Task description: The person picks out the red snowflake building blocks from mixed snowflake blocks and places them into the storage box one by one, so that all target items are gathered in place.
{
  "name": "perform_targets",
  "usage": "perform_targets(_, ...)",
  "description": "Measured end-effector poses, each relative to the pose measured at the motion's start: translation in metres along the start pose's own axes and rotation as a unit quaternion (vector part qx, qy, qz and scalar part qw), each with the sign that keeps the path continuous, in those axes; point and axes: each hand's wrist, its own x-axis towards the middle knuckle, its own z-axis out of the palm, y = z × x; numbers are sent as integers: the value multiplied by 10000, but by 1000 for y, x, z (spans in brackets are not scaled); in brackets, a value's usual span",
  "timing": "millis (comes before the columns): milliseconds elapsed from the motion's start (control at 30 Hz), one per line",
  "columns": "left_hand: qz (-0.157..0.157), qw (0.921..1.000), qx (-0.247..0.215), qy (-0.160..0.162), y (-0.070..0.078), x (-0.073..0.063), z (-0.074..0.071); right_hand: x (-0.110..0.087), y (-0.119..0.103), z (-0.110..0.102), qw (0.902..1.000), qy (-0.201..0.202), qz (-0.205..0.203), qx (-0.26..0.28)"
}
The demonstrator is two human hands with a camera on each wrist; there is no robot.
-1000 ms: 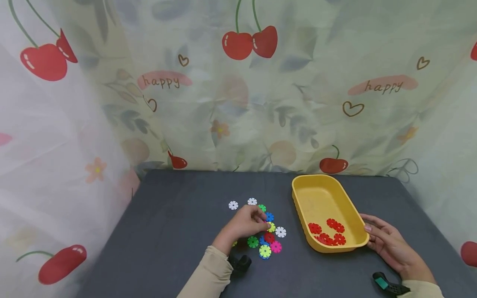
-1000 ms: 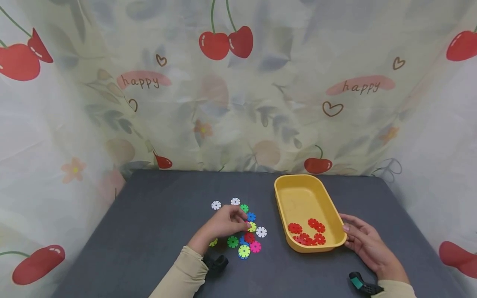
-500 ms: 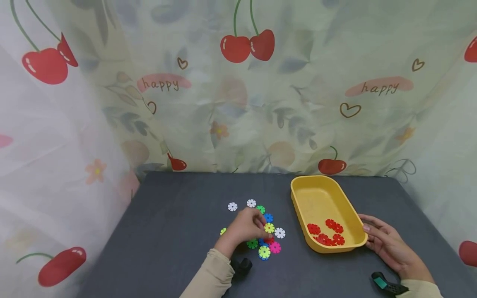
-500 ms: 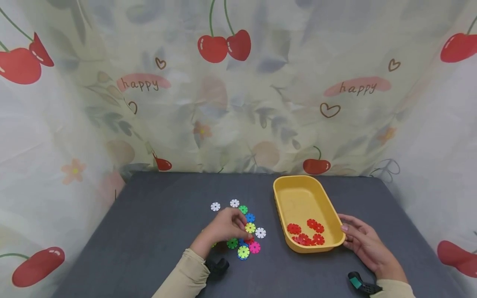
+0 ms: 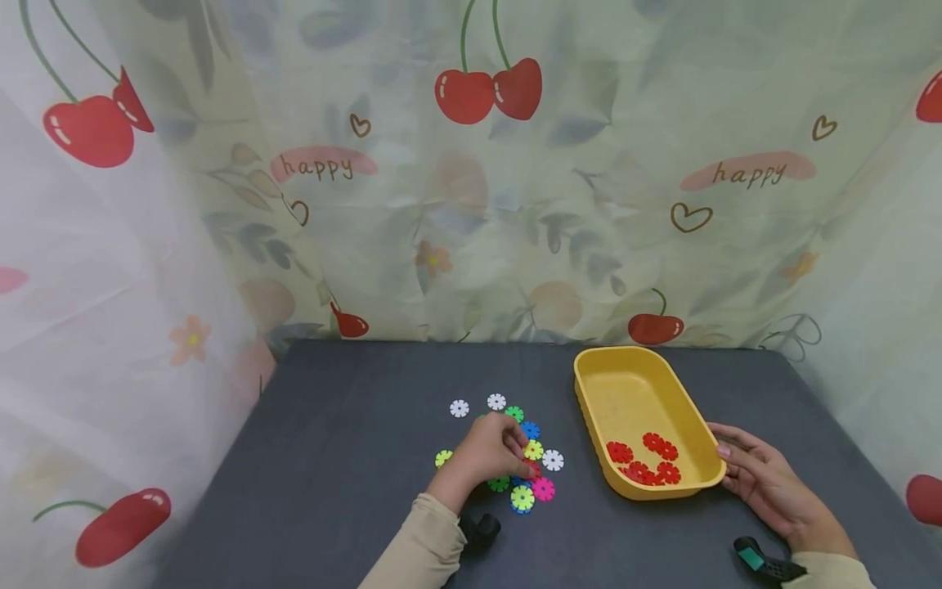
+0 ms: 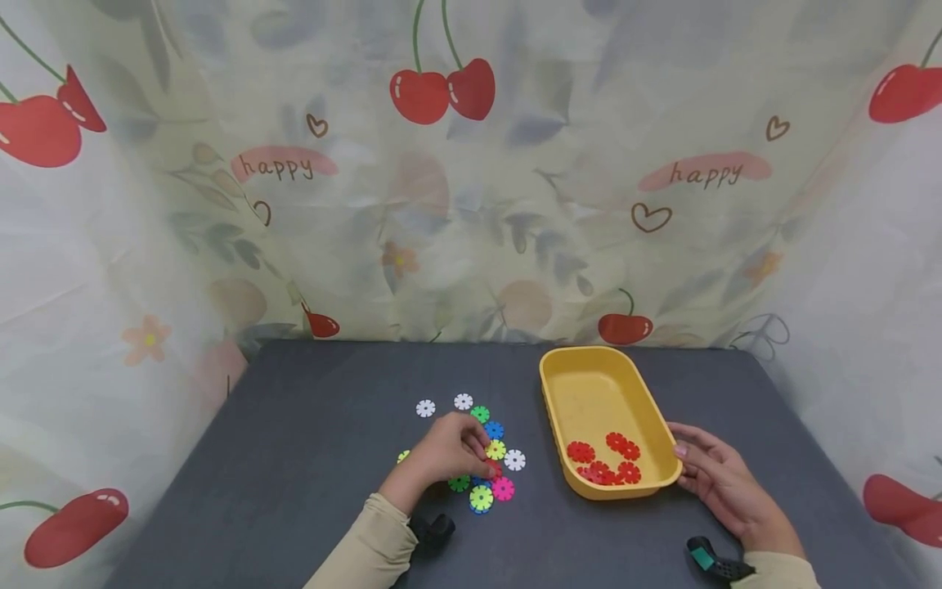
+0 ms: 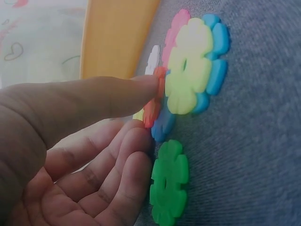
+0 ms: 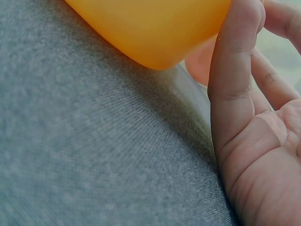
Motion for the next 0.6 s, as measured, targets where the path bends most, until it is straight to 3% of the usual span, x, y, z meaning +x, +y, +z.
perform_targets(600,174,9995,130,-243,4,-2,-2,1,-1,-1,9999,-111,-26,69)
